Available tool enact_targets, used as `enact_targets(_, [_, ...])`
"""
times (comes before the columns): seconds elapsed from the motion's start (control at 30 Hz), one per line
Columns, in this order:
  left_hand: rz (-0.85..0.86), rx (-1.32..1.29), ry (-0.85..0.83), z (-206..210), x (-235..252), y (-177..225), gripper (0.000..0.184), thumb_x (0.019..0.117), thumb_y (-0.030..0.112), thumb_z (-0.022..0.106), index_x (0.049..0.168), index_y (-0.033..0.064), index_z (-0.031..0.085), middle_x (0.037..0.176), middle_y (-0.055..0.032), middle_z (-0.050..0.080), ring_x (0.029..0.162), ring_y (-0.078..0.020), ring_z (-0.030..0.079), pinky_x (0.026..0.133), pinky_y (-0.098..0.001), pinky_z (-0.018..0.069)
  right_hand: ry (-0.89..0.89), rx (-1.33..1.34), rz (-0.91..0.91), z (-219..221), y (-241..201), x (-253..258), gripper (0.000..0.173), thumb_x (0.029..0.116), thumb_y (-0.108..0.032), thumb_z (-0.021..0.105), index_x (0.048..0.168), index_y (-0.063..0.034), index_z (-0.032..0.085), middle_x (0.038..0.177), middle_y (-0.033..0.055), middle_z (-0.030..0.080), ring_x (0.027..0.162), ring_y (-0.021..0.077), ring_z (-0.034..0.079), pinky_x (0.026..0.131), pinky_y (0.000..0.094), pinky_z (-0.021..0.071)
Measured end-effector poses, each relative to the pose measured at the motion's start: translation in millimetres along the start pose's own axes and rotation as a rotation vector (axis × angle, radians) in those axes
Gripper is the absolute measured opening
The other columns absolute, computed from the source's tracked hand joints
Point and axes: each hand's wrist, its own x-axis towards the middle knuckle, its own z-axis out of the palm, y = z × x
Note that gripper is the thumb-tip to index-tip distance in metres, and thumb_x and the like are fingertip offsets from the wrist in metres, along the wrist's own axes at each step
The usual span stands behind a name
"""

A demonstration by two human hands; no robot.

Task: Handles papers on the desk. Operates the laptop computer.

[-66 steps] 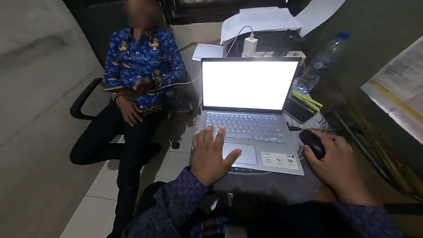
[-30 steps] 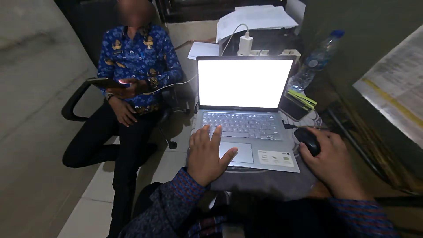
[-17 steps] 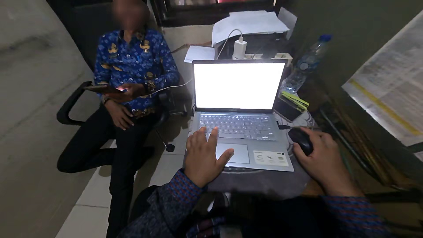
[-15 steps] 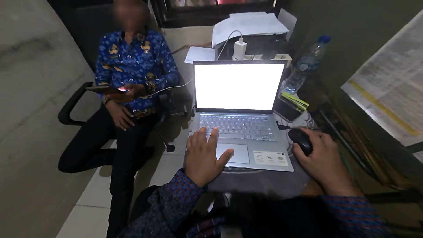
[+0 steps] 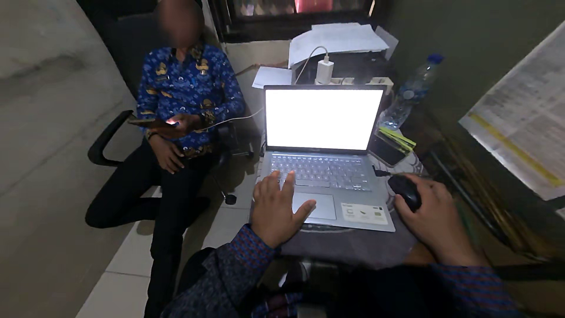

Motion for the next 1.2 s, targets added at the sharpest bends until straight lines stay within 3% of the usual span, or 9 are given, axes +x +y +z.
enact_targets(0.67, [-0.016, 0.000, -0.026, -1.4, 1.6, 1.6, 0.096, 0.0861, 0.090, 0.026, 0.154, 0.0258, 0.047, 0.152, -0.0168, 0.049, 0.138, -0.0380, 0.048, 0.113, -0.0628, 0.0366, 0.005, -0.016, 0.002, -1.2, -3.4, 0.4, 0.064, 0.0893, -0.050, 0.058, 0.142, -0.0147, 0.058, 0.134, 0.0261, 0.058, 0.120, 0.0474, 0.058, 0.096, 0.0660, 0.0487])
enact_targets(0.93, [0.005, 0.000, 0.027, -0.3, 0.1, 3.3, 0.094, 0.0870, 0.088, 0.032, 0.151, 0.0229, 0.051, 0.150, -0.0181, 0.050, 0.135, -0.0381, 0.051, 0.111, -0.0628, 0.0392, 0.002, 0.005, 0.021, -2.1, -1.2, -1.1, 0.063, 0.0895, -0.047, 0.062, 0.144, -0.0150, 0.056, 0.137, 0.0258, 0.057, 0.125, 0.0463, 0.056, 0.101, 0.0651, 0.0477])
enact_targets(1.2, [0.035, 0.003, 0.092, -1.0, -1.5, 4.4, 0.088, 0.0908, 0.083, 0.034, 0.146, 0.0178, 0.056, 0.146, -0.0185, 0.054, 0.130, -0.0368, 0.055, 0.108, -0.0600, 0.0421, 0.010, 0.011, 0.030, -2.2, -1.2, -1.9, 0.065, 0.0901, -0.051, 0.060, 0.143, -0.0136, 0.057, 0.136, 0.0255, 0.058, 0.122, 0.0444, 0.058, 0.099, 0.0634, 0.0495])
